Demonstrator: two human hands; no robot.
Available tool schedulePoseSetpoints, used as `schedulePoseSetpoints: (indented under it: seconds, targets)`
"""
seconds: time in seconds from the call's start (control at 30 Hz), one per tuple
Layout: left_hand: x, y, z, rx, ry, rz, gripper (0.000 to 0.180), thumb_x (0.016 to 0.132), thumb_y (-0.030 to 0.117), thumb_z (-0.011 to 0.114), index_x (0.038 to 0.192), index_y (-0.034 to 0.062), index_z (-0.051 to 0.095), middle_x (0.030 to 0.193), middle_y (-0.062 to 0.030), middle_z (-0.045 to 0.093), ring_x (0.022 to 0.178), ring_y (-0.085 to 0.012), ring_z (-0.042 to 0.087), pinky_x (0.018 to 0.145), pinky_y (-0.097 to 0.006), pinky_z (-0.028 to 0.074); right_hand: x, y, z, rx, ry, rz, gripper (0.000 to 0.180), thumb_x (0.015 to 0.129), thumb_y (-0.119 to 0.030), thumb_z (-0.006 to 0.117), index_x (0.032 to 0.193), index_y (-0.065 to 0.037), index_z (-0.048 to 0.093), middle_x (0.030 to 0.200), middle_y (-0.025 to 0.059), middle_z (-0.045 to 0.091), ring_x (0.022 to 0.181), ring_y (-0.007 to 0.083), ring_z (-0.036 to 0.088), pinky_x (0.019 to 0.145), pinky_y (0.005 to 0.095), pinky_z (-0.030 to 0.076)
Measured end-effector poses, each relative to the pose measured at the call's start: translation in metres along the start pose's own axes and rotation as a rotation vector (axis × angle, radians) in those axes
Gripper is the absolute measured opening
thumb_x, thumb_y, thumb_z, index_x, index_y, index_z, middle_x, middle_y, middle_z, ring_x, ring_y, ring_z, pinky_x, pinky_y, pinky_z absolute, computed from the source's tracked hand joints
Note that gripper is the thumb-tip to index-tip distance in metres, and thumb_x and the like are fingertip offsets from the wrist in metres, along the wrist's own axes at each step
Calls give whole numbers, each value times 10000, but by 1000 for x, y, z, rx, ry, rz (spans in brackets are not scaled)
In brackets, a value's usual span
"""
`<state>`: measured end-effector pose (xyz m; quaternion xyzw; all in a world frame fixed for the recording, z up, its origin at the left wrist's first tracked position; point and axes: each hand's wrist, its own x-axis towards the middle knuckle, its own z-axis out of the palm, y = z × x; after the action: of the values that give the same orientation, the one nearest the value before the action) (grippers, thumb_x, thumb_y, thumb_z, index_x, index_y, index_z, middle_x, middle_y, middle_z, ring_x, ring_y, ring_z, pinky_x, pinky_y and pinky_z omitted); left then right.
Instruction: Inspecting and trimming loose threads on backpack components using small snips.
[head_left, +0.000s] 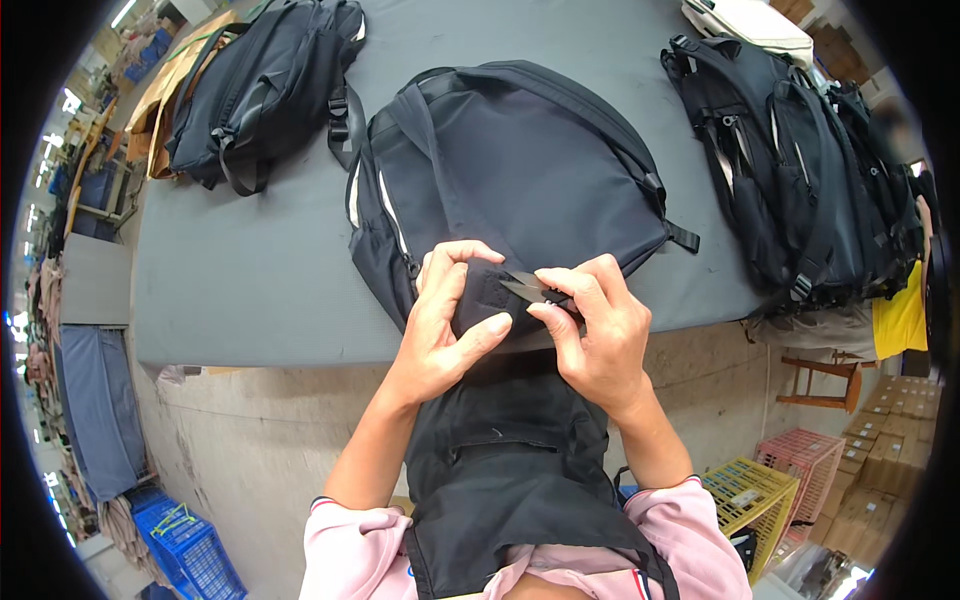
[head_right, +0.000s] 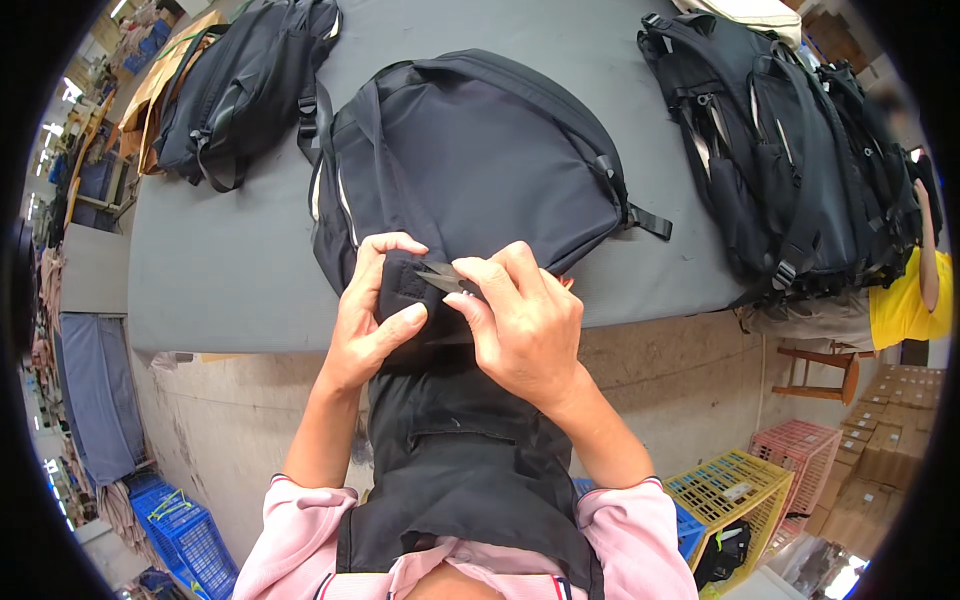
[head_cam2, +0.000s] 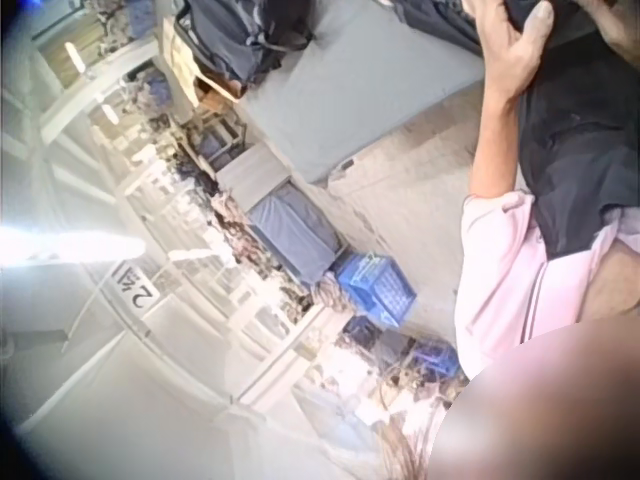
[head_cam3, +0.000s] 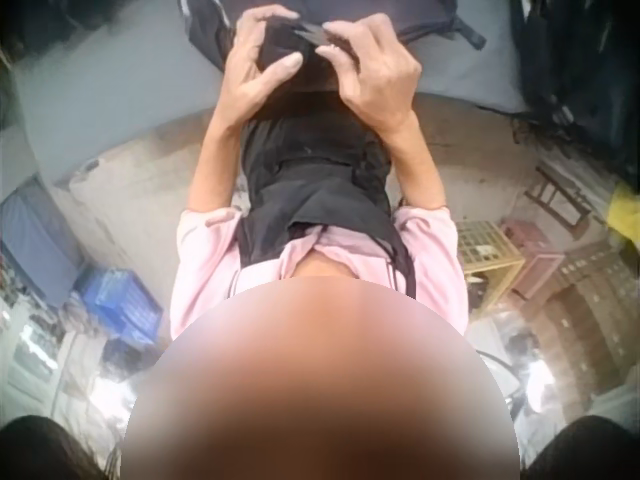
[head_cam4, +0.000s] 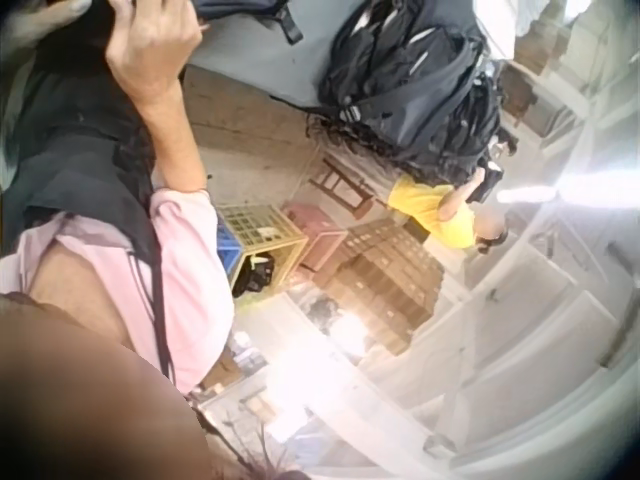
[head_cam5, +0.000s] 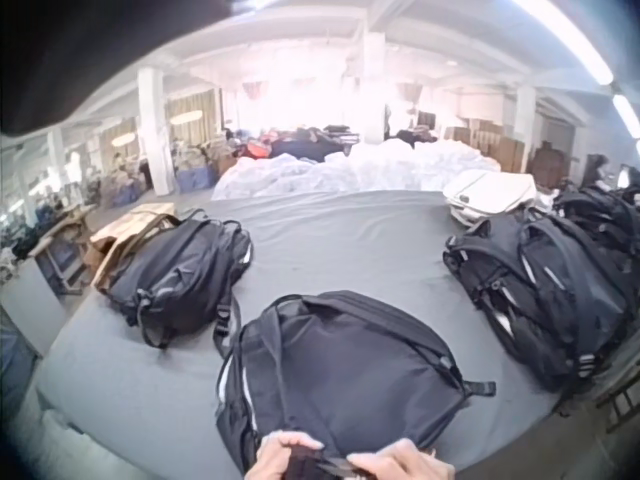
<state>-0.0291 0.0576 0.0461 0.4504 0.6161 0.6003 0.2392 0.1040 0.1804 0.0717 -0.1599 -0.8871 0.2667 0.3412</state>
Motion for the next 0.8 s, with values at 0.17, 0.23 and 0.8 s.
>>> schedulePoseSetpoints:
  seconds: [0.17, 0.23, 0.8]
  targets:
    - [1, -1, -1, -22, 2, -14, 445, 765, 297, 665, 1056, -16, 539, 1155, -102, 460, 1060, -239, 403, 983, -340, 264, 1, 3, 1, -139, 23, -122, 214, 731, -136, 715, 923, -81, 636, 743, 37, 530, 565, 209, 539, 500, 318, 410]
    - [0, 0, -1, -20, 2, -11, 437, 762, 295, 668, 1039, -18, 543, 1156, -104, 463, 1062, -243, 402, 984, -345, 261, 3, 5, 1, -61, 13, -96, 213, 728, -129, 718, 921, -82, 639, 741, 37, 530, 555, 205, 536, 492, 314, 409]
    - [0, 0, 1, -5, -9, -31, 440, 725, 324, 701, 976, -12, 566, 1161, -112, 473, 1082, -269, 400, 993, -387, 244, -2, 9, 10, -22, 76, -110, 220, 715, -95, 733, 914, -75, 640, 740, 46, 544, 552, 189, 548, 479, 301, 421]
